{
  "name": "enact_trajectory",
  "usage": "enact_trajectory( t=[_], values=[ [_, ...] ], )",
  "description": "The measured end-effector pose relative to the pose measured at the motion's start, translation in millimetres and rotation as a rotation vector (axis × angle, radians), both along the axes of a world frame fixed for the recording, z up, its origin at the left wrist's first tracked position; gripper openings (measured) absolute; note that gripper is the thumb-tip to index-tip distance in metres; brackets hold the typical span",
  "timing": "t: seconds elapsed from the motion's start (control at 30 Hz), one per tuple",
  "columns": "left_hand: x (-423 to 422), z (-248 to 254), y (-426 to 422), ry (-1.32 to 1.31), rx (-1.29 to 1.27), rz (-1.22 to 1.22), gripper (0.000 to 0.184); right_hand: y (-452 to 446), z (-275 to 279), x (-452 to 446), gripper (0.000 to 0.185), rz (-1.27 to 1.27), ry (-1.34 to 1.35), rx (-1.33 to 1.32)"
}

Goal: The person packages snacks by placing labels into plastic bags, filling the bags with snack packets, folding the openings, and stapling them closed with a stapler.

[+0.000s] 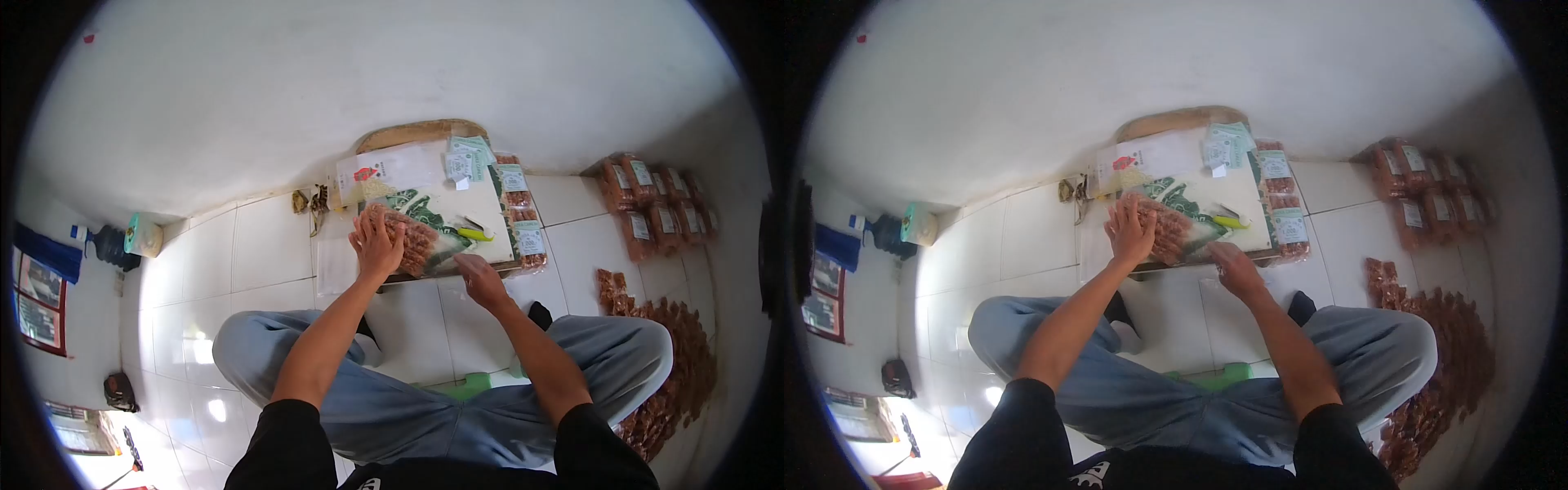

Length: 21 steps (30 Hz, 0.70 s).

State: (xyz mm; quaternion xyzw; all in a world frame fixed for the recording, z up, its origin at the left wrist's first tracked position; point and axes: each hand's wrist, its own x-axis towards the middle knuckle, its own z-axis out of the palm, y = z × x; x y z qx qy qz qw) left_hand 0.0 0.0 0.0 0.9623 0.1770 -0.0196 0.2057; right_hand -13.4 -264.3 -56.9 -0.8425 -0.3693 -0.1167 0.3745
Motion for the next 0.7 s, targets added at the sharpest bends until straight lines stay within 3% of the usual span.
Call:
enact_trajectory(
  t=[0.07,0.1,0.2,0.23,0.3,0.37,0.43,0.57,0.63,0.7],
  values=[
    [1,3,7,-0.138,0.086,-0.084,0.068,8,-9,-12,0.029,-0.243,0.209,0.058],
    [19,-11,-35,-0.189,-0.016,-0.081,0.068,-38,0,4,0.029,-0.257,0.150,-0.039],
    [1,-16,-23,-0.178,0.027,-0.151,0.063,-7,-6,-35,0.040,-0.507,0.744,0.728],
    [2,-16,-24,-0.178,0.045,-0.162,0.062,-3,1,-37,0.040,-0.524,0.735,0.722],
    [6,-15,-28,-0.186,0.054,-0.182,0.061,6,18,-29,0.044,-0.547,1.174,0.881],
    [12,-11,-30,-0.250,0.145,-0.190,0.059,16,35,-28,0.045,-0.568,1.226,0.830],
    [19,-17,-32,-0.273,0.101,-0.185,0.060,19,46,-29,0.041,-0.414,1.431,0.871],
    [23,-28,-25,-0.284,0.165,-0.130,0.066,22,66,-22,0.040,-0.476,1.330,0.860],
    [18,-30,-26,-0.315,0.182,-0.117,0.068,20,71,-20,0.030,-0.480,1.299,0.894],
    [16,-27,-27,-0.294,0.163,-0.117,0.070,19,72,-23,0.032,-0.509,1.364,0.874]
  ],
)
